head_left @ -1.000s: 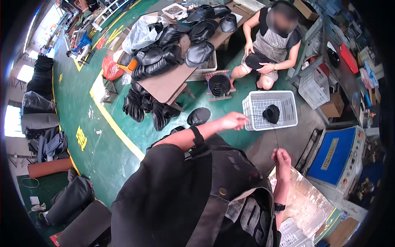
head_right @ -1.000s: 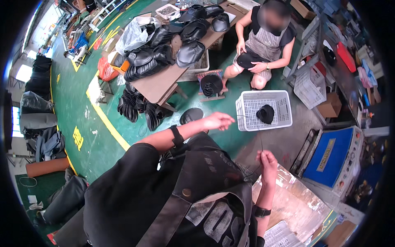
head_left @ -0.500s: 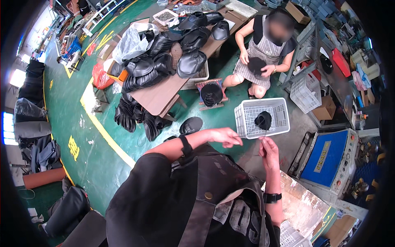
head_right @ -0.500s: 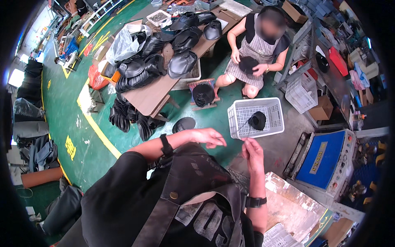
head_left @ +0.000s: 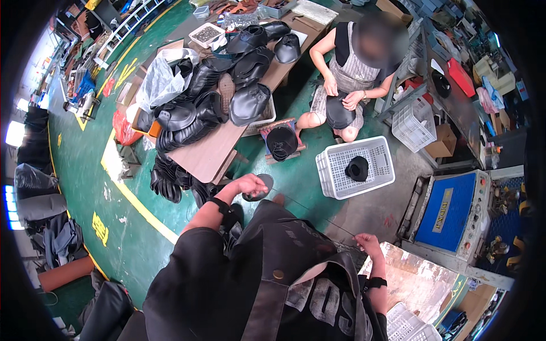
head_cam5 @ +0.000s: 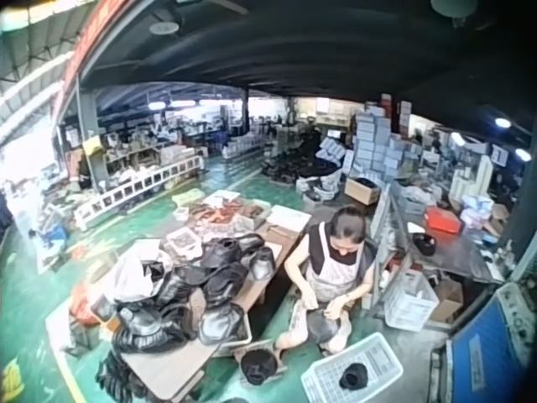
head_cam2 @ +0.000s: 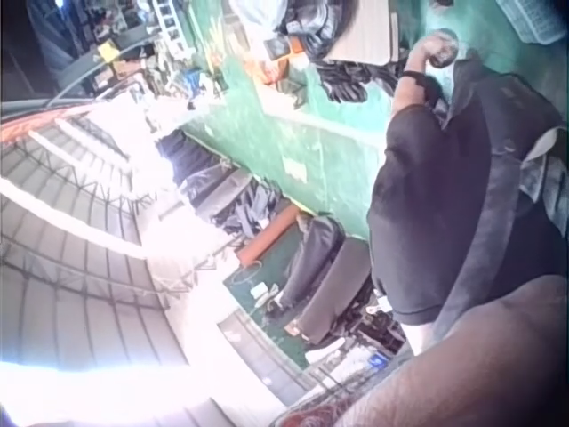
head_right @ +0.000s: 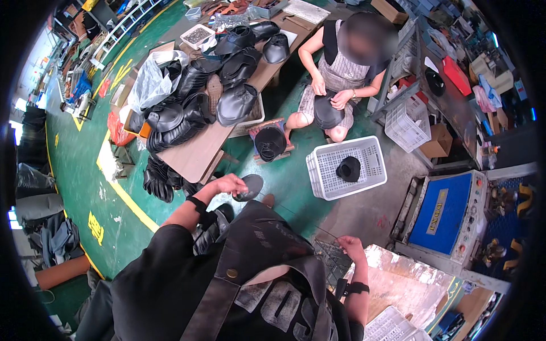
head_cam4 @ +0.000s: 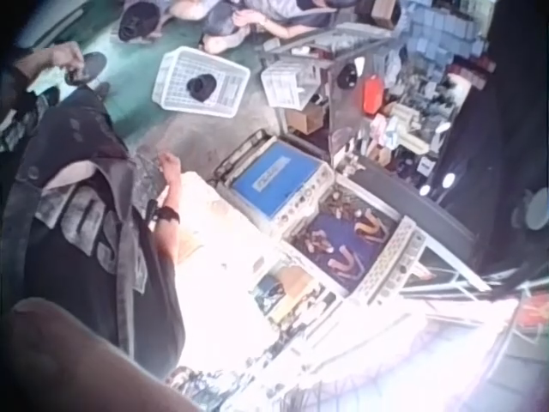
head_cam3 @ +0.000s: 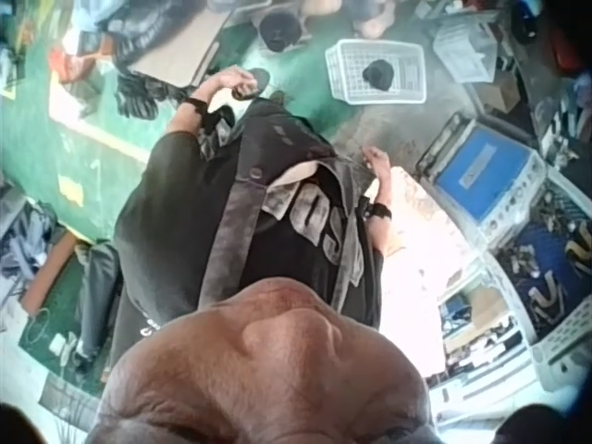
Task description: Processing and assembling black leather shoe components in a factory setting.
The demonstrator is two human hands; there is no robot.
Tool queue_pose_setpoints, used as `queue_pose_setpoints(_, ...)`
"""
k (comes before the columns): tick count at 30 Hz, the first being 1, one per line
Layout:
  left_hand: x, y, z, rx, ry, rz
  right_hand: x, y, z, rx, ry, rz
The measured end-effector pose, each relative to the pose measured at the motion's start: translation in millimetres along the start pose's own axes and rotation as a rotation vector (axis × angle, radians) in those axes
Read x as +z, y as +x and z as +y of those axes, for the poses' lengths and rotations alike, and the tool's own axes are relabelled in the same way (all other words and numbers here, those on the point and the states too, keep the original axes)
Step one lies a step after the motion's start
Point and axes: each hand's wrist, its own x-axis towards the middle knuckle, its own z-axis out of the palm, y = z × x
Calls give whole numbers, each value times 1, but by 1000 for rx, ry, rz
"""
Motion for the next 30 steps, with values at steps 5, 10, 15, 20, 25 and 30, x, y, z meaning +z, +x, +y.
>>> queue_pose_setpoints(5, -32, 1, 11, -50, -39, 227, -2, 25, 15, 6, 70, 35)
queue_pose_setpoints(10, -47, 15, 28, -30, -95, 274, -17, 59, 12, -6, 72, 148)
queue_pose_setpoints(15, -64, 49, 117, 200, -270, 410, -72, 104, -43, -219, 142, 360)
queue_pose_setpoints(20, -99, 89, 237, 386, -317, 550, -164, 162, -146, -483, 21, 558)
queue_pose_setpoints(25, -134, 130, 369, 600, -127, 853, -243, 193, -279, -727, 63, 869)
queue_pose_setpoints(30, -107, 167, 381, 671, 269, 1054, -265, 220, -268, -791, -14, 1089)
